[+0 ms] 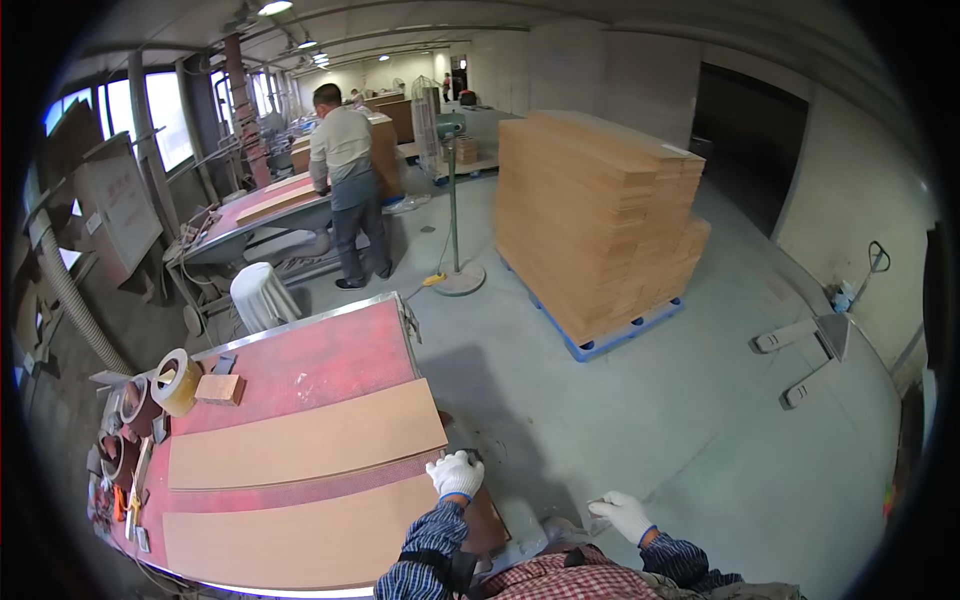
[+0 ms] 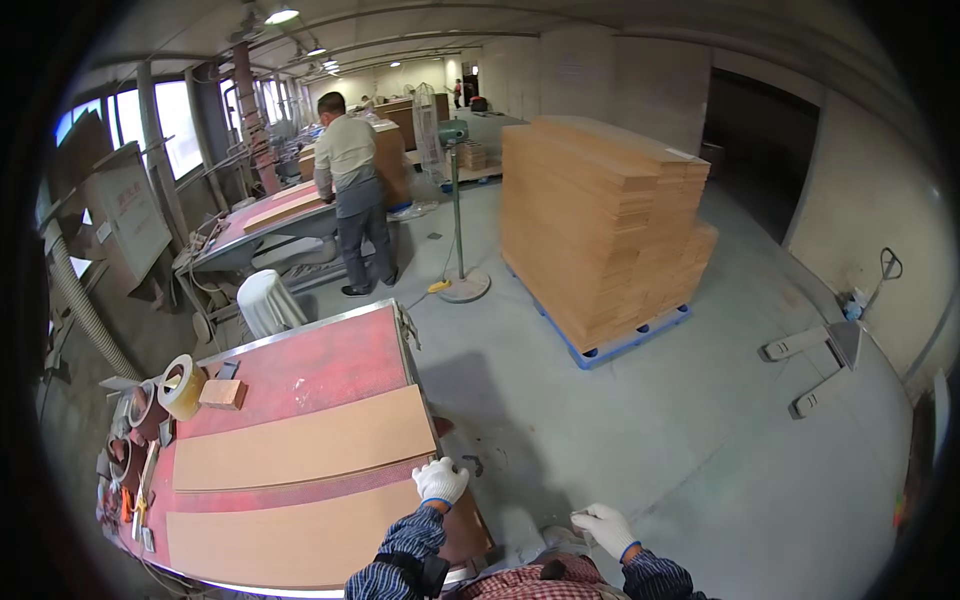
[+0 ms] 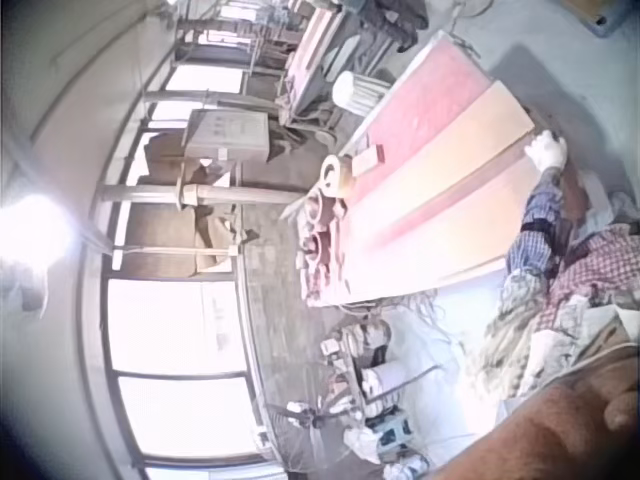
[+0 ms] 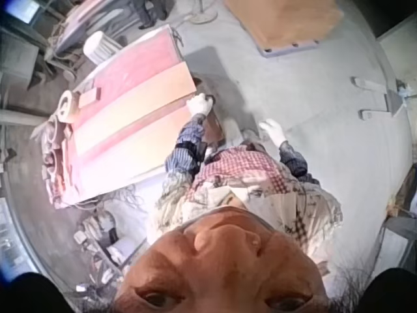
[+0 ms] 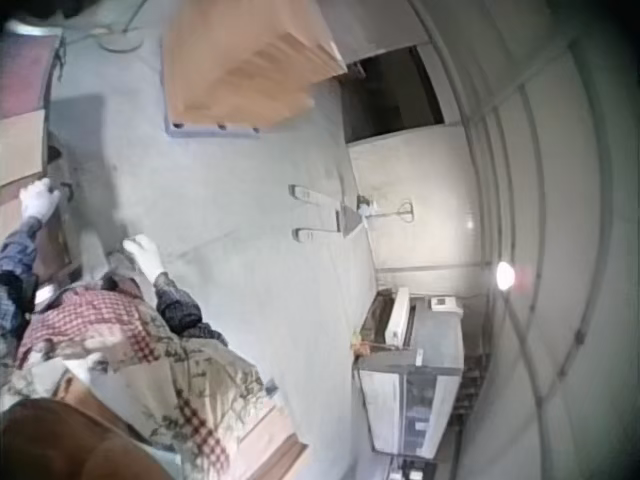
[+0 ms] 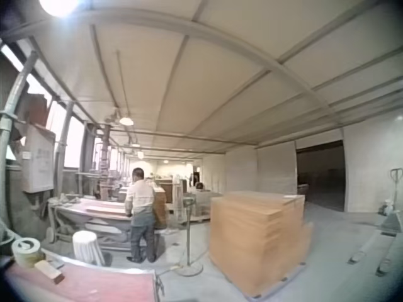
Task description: Inspecting and stacking wooden boards at a workbench.
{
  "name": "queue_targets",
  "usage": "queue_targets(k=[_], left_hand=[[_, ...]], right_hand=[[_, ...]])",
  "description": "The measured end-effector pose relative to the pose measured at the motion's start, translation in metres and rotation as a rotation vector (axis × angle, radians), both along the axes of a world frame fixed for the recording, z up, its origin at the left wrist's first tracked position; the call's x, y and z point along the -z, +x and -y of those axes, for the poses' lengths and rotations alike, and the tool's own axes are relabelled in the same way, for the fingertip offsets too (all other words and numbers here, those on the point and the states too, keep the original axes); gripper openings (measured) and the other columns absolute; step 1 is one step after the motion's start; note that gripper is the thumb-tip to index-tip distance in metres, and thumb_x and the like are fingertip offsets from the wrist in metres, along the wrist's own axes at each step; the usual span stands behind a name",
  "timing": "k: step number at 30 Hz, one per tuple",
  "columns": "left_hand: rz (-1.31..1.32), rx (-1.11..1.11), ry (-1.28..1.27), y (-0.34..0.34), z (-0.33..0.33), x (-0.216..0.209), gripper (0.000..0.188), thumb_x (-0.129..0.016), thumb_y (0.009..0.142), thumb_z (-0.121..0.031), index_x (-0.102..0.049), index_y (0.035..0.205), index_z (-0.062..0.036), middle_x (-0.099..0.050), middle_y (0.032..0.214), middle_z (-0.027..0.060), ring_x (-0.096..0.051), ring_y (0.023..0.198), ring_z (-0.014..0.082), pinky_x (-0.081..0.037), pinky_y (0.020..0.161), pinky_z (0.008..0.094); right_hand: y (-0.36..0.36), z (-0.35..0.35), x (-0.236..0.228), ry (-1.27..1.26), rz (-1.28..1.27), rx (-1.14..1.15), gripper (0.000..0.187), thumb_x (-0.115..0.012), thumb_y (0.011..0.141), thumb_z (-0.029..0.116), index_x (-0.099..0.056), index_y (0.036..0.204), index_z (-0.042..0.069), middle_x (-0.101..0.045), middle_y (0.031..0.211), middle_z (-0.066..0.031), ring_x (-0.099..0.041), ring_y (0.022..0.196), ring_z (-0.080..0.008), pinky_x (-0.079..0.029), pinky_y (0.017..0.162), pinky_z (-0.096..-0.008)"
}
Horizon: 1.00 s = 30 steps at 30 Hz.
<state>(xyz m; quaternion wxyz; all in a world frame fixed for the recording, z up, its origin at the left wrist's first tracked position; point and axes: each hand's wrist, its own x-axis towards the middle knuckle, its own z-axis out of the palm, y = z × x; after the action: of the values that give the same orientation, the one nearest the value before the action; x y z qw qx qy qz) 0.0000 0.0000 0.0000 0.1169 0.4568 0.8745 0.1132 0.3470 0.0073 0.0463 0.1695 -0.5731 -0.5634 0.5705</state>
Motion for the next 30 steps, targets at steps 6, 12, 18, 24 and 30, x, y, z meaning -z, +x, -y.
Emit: queue_targets(k=[6,12,18,24,30], left_hand=[[-0.018,0.05,0.092,0.004,-0.007,0.002,0.032,-0.061,0.079,-0.041,-0.073,0.087,-0.0121,-0.071,0.09,0.0145,-0.066,0.094,0.0334,-0.044,0.089,0.0449],[-0.011,-0.01,-0.023,0.017,-0.021,-0.006,0.032,-0.061,0.08,-0.043,-0.074,0.09,-0.0151,-0.071,0.095,0.014,-0.065,0.098,0.0309,-0.039,0.095,0.0449],[-0.025,-0.076,-0.06,0.037,-0.032,-0.005,0.033,-0.058,0.084,-0.039,-0.071,0.1,-0.013,-0.069,0.107,0.0154,-0.059,0.113,0.035,-0.018,0.114,0.0604],[-0.286,-0.178,-0.008,0.075,-0.039,-0.004,0.053,-0.061,0.082,-0.042,-0.059,0.123,-0.0075,-0.057,0.13,0.0165,-0.043,0.131,0.038,-0.017,0.114,0.0604],[-0.289,-0.289,0.044,0.109,-0.036,-0.007,0.07,-0.068,0.081,-0.043,-0.044,0.138,-0.0095,-0.045,0.142,0.0118,-0.035,0.138,0.0335,-0.019,0.115,0.056]], right_hand=[[-0.027,-0.12,-0.015,0.148,0.022,-0.34,0.03,-0.068,0.088,0.029,-0.068,0.094,0.0,-0.073,0.087,-0.0061,-0.065,0.08,-0.0108,-0.05,0.075,-0.026],[-0.025,-0.208,-0.016,0.179,0.017,-0.47,0.028,-0.068,0.087,0.031,-0.069,0.094,0.004,-0.073,0.086,-0.0053,-0.064,0.079,-0.0116,-0.049,0.075,-0.0274],[0.013,-0.257,-0.017,0.144,-0.038,-0.574,0.027,-0.068,0.088,0.031,-0.071,0.098,0.005,-0.072,0.085,-0.0039,-0.065,0.081,-0.0111,-0.05,0.076,-0.0269],[0.027,-0.279,-0.024,0.038,-0.117,-0.64,0.024,-0.067,0.091,0.023,-0.07,0.102,0.001,-0.073,0.089,-0.0045,-0.066,0.083,-0.0097,-0.051,0.079,-0.0248],[0.032,-0.278,-0.032,0.008,-0.145,-0.562,0.023,-0.069,0.09,0.025,-0.068,0.094,0.003,-0.07,0.084,-0.0022,-0.063,0.077,-0.008,-0.051,0.07,-0.0239]])
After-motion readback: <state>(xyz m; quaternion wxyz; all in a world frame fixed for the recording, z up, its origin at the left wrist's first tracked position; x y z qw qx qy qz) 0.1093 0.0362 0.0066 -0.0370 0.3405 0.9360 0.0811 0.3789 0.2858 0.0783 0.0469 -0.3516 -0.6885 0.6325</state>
